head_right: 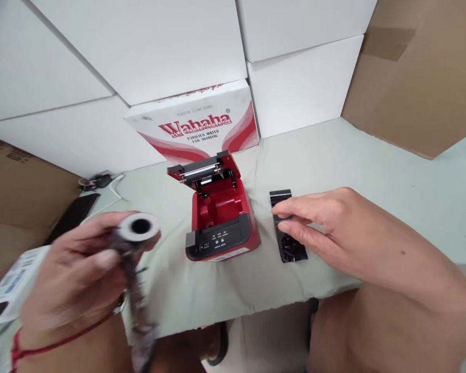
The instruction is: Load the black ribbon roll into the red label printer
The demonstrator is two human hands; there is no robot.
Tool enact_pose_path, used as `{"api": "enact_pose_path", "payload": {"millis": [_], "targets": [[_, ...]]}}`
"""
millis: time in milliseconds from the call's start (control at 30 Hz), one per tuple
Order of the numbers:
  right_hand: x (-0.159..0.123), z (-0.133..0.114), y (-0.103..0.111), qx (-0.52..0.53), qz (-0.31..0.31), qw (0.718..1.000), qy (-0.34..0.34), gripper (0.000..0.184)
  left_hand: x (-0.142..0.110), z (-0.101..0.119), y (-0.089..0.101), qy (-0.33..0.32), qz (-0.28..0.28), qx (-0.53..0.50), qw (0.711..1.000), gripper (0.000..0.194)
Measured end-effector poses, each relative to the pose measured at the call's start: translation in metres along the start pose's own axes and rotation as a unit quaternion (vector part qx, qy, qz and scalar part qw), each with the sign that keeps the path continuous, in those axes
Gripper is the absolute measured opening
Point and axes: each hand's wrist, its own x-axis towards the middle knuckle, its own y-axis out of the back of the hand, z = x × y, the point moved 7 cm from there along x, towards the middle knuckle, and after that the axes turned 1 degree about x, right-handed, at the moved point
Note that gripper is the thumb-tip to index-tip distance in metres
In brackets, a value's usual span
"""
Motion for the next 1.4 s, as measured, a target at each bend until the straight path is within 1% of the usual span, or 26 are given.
{"api": "enact_pose_path", "payload": {"millis": [33, 100, 167, 233, 300, 333, 433, 500, 567, 633, 733, 833, 900, 967, 1000, 1067, 1133, 1167, 1200, 1267, 1333, 1367, 1400], "targets": [[0.002, 0.000, -0.003, 0.007, -0.009, 1.000, -0.002, 0.024, 0.002, -0.001, -0.008, 0.009, -0.018, 0.011, 1.000, 0.047], [0.005, 0.001, -0.008, 0.018, -0.015, 1.000, -0.014, 0.024, 0.009, -0.001, -0.025, 0.015, -0.056, 0.046, 0.997, 0.040], [0.008, 0.003, -0.008, 0.021, -0.004, 1.000, -0.023, 0.024, 0.018, -0.002, -0.041, 0.013, -0.100, 0.134, 0.986, 0.030], [0.011, 0.004, -0.009, 0.022, 0.000, 0.999, -0.026, 0.024, 0.026, -0.006, -0.059, 0.008, -0.161, 0.254, 0.954, 0.024], [0.014, 0.004, -0.010, 0.027, -0.002, 0.999, -0.025, 0.024, 0.034, -0.011, -0.071, -0.006, -0.194, 0.336, 0.922, 0.022], [0.016, 0.004, -0.011, 0.030, -0.001, 0.999, -0.025, 0.025, 0.038, -0.012, -0.077, -0.017, -0.200, 0.364, 0.910, 0.020], [0.019, 0.004, -0.013, 0.035, 0.003, 0.999, -0.028, 0.025, 0.049, -0.013, -0.089, -0.052, -0.195, 0.435, 0.878, 0.020], [0.020, 0.003, -0.013, 0.033, 0.005, 0.999, -0.028, 0.026, 0.054, -0.015, -0.097, -0.064, -0.200, 0.491, 0.846, 0.024], [0.021, 0.003, -0.012, 0.030, 0.002, 0.999, -0.028, 0.026, 0.056, -0.019, -0.104, -0.071, -0.217, 0.546, 0.806, 0.026], [0.020, 0.004, -0.012, 0.031, -0.003, 0.999, -0.032, 0.026, 0.058, -0.023, -0.110, -0.081, -0.231, 0.583, 0.775, 0.026], [0.020, 0.007, -0.012, 0.031, -0.005, 0.999, -0.043, 0.025, 0.061, -0.025, -0.118, -0.098, -0.245, 0.601, 0.755, 0.030], [0.021, 0.010, -0.013, 0.029, -0.005, 0.999, -0.045, 0.024, 0.064, -0.020, -0.127, -0.109, -0.273, 0.605, 0.740, 0.030], [0.021, 0.012, -0.013, 0.033, 0.000, 0.999, -0.043, 0.024, 0.066, -0.014, -0.130, -0.086, -0.289, 0.612, 0.731, 0.021], [0.022, 0.013, -0.013, 0.041, 0.005, 0.998, -0.041, 0.023, 0.066, -0.009, -0.129, -0.047, -0.312, 0.627, 0.712, 0.017], [0.022, 0.013, -0.012, 0.046, 0.007, 0.998, -0.039, 0.023, 0.065, -0.007, -0.129, -0.033, -0.330, 0.639, 0.694, 0.017], [0.023, 0.012, -0.013, 0.054, 0.009, 0.998, -0.036, 0.023, 0.062, -0.006, -0.131, -0.023, -0.353, 0.673, 0.650, 0.020], [0.024, 0.010, -0.014, 0.055, 0.009, 0.998, -0.032, 0.023, 0.061, -0.009, -0.135, -0.024, -0.355, 0.705, 0.614, 0.024], [0.024, 0.009, -0.015, 0.054, 0.008, 0.998, -0.029, 0.023, 0.062, -0.012, -0.137, -0.023, -0.352, 0.714, 0.604, 0.025], [0.025, 0.009, -0.016, 0.052, 0.008, 0.998, -0.026, 0.022, 0.063, -0.015, -0.140, -0.021, -0.349, 0.720, 0.600, 0.025], [0.025, 0.008, -0.017, 0.049, 0.005, 0.999, -0.021, 0.022, 0.065, -0.021, -0.143, -0.016, -0.345, 0.720, 0.602, 0.022], [0.027, 0.009, -0.020, 0.052, 0.001, 0.998, -0.023, 0.023, 0.067, -0.025, -0.141, -0.013, -0.341, 0.718, 0.607, 0.021], [0.029, 0.010, -0.022, 0.058, 0.000, 0.998, -0.028, 0.024, 0.066, -0.026, -0.137, -0.016, -0.337, 0.714, 0.614, 0.022], [0.032, 0.012, -0.025, 0.068, -0.001, 0.997, -0.037, 0.025, 0.064, -0.025, -0.132, -0.026, -0.328, 0.703, 0.630, 0.023]]}}
